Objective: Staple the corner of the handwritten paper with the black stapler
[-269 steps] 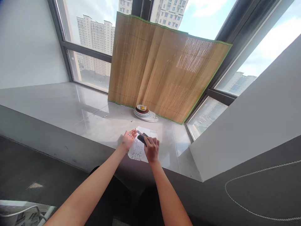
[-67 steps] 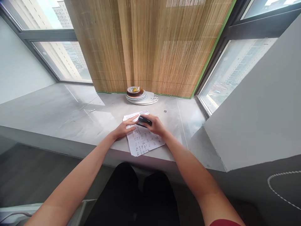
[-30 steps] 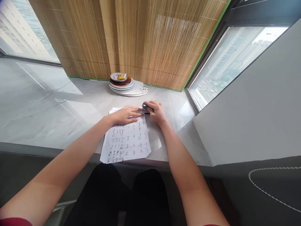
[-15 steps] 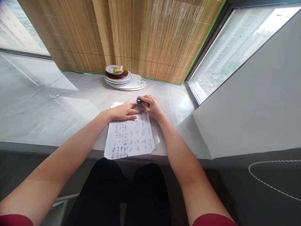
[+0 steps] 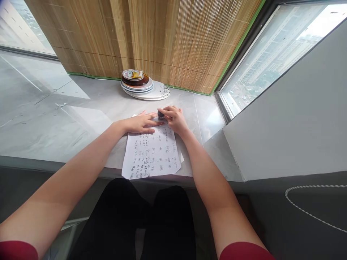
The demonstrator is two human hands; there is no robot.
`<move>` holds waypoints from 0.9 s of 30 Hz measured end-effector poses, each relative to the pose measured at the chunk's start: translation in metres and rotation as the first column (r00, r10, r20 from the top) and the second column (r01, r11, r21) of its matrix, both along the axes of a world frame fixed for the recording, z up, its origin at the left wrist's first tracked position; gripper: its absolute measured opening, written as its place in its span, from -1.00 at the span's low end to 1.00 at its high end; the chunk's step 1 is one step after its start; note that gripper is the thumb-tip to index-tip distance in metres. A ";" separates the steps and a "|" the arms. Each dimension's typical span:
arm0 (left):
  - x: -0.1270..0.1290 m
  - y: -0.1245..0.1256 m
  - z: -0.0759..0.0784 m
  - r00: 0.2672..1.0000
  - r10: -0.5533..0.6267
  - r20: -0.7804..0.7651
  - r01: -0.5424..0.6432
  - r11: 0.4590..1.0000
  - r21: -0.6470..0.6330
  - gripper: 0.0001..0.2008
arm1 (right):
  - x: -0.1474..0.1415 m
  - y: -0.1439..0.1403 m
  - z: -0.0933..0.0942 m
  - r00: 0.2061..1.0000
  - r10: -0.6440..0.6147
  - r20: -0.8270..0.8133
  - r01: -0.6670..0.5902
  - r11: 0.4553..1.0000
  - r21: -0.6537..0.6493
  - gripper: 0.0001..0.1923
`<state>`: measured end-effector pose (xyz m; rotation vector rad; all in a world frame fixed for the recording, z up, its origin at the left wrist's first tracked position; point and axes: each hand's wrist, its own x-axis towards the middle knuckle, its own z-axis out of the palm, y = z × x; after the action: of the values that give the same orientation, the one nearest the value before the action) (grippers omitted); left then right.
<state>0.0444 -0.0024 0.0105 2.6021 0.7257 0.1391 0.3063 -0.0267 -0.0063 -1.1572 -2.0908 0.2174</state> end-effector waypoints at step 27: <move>0.000 -0.002 0.000 1.000 0.027 0.009 -0.027 0.999 -0.024 -0.46 | 0.000 -0.005 0.005 0.998 -0.062 0.018 0.062 0.998 0.022 -0.48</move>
<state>0.0448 -0.0047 0.0107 2.5676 0.7554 0.1492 0.3059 -0.0321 -0.0011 -1.2140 -2.0654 0.1553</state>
